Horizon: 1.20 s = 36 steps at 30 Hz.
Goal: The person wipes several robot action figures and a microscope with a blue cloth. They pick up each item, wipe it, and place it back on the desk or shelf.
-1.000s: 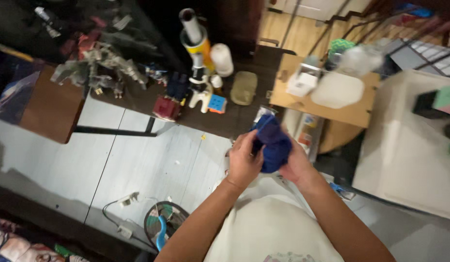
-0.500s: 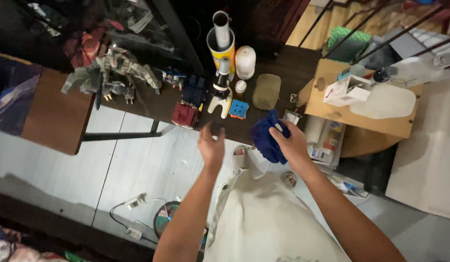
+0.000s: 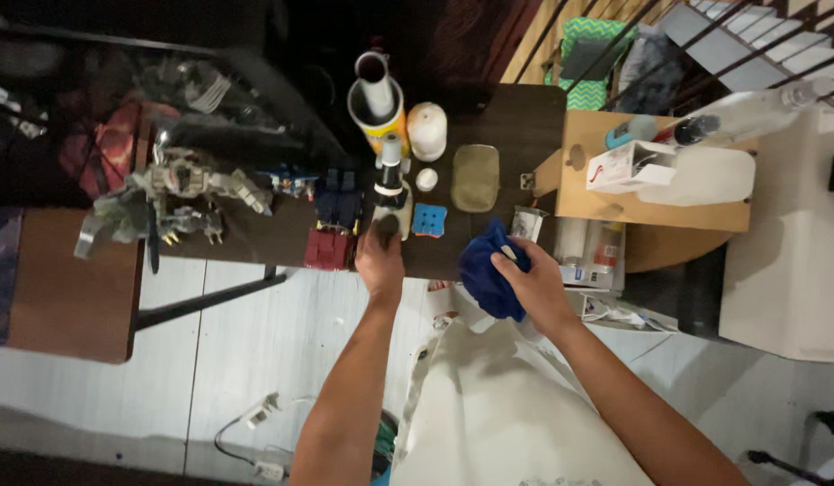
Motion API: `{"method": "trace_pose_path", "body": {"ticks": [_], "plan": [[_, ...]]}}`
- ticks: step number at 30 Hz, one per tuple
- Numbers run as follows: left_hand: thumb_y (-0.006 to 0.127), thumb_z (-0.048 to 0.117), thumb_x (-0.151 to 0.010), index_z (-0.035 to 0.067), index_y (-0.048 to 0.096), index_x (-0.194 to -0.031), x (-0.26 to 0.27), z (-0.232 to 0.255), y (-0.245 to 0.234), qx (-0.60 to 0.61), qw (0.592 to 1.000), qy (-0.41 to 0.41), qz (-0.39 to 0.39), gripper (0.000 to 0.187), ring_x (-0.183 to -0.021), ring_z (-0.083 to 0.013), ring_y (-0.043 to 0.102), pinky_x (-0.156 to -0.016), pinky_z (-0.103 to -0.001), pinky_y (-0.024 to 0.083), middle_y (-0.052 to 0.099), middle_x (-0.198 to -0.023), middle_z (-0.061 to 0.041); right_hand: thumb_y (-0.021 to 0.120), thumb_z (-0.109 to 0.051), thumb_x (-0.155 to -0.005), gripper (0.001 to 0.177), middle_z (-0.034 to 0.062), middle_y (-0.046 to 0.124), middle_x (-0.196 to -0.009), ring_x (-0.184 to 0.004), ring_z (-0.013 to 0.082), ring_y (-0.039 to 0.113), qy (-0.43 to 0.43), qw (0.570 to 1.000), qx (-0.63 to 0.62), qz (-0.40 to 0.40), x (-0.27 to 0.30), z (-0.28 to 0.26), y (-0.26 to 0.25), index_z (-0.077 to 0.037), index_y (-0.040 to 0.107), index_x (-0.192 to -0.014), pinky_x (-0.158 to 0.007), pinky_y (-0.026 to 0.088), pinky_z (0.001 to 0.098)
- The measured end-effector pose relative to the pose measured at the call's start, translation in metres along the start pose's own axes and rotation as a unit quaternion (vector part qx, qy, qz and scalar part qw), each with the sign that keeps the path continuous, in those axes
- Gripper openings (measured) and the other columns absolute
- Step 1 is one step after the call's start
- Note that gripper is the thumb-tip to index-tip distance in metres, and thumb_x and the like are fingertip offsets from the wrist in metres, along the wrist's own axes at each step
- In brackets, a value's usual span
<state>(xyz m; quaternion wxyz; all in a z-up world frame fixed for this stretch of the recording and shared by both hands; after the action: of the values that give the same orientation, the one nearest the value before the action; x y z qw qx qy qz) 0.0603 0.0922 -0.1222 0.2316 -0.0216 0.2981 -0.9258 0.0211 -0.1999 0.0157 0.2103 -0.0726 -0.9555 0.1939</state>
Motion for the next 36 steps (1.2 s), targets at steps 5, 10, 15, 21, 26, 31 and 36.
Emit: {"method": "trace_pose_path", "body": {"ticks": [5,10,15,21,26,31,36], "plan": [[0.083,0.02,-0.086,-0.002,0.069,-0.127,0.045,-0.017,0.011,0.179,0.978,-0.104,0.007,0.048,-0.106,-0.0384,0.078,-0.093,-0.044,0.061,0.078,-0.118,-0.019,0.081,-0.024,-0.095,0.052,0.0108,0.08,-0.115,-0.099,0.0152,0.073,0.074,0.984,-0.165,-0.007,0.009,-0.003,-0.024,0.003,0.069,-0.137,-0.088,0.061,0.0319],[0.095,0.032,-0.085,-0.006,0.069,-0.125,0.051,-0.013,0.014,0.017,0.998,-0.034,0.047,0.061,-0.105,-0.0396,0.072,-0.094,-0.049,0.058,0.075,-0.117,-0.024,0.08,-0.019,-0.094,0.048,0.0081,0.079,-0.116,-0.099,0.0133,0.073,0.082,0.964,-0.25,0.044,0.035,0.002,-0.089,-0.001,0.071,-0.137,-0.089,0.06,0.0315],[0.091,0.031,-0.09,-0.001,0.07,-0.118,0.022,0.0,0.01,-0.027,0.996,-0.057,0.057,0.048,-0.109,-0.0407,0.073,-0.098,-0.05,0.059,0.076,-0.118,-0.022,0.082,-0.019,-0.094,0.049,0.0061,0.077,-0.123,-0.106,0.0119,0.071,0.065,0.972,-0.208,0.09,0.058,0.02,-0.154,-0.003,0.072,-0.139,-0.093,0.058,0.0298],[0.088,0.044,-0.072,0.007,0.069,-0.121,0.033,0.027,-0.001,-0.256,0.934,-0.221,-0.114,0.065,-0.104,-0.0473,0.075,-0.091,-0.057,0.059,0.077,-0.109,-0.027,0.083,-0.018,-0.09,0.056,0.0093,0.077,-0.127,-0.112,0.0164,0.072,0.031,0.99,-0.132,-0.026,0.038,0.016,-0.128,-0.006,0.068,-0.142,-0.099,0.058,0.0328],[0.081,0.048,-0.084,0.005,0.078,-0.11,0.044,0.063,0.01,-0.317,0.905,-0.186,-0.216,0.05,-0.109,-0.0449,0.075,-0.094,-0.053,0.06,0.077,-0.115,-0.027,0.082,-0.015,-0.094,0.056,0.0128,0.07,-0.144,-0.131,0.0235,0.066,-0.156,0.982,-0.057,-0.091,0.003,-0.003,-0.055,-0.002,0.064,-0.145,-0.111,0.049,0.0356],[0.074,0.041,-0.09,0.012,0.081,-0.102,0.062,0.094,0.009,-0.249,0.922,-0.075,-0.286,0.032,-0.103,-0.0418,0.078,-0.088,-0.054,0.062,0.081,-0.108,-0.019,0.074,-0.014,-0.098,0.045,0.0155,0.074,-0.141,-0.132,0.0286,0.07,-0.175,0.981,0.07,-0.055,-0.013,0.017,-0.028,-0.008,0.07,-0.142,-0.111,0.052,0.0347],[0.075,0.049,-0.092,0.011,0.067,-0.122,0.058,0.127,0.033,-0.217,0.929,-0.026,-0.298,0.049,-0.094,-0.0441,0.076,-0.084,-0.057,0.059,0.079,-0.098,-0.022,0.072,-0.014,-0.095,0.044,0.0149,0.077,-0.136,-0.127,0.0296,0.072,-0.117,0.987,0.111,-0.023,-0.019,0.033,-0.016,-0.01,0.072,-0.139,-0.108,0.054,0.0355]]}}
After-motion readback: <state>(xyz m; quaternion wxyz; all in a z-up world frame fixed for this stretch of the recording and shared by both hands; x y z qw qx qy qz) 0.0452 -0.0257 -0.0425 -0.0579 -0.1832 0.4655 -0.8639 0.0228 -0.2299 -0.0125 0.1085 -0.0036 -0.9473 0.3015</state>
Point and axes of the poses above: each hand's wrist, its own x-axis away from the middle knuckle, its own y-axis out of the palm, z = x × y, the point moved 6 cm from there along -x, towards the middle knuckle
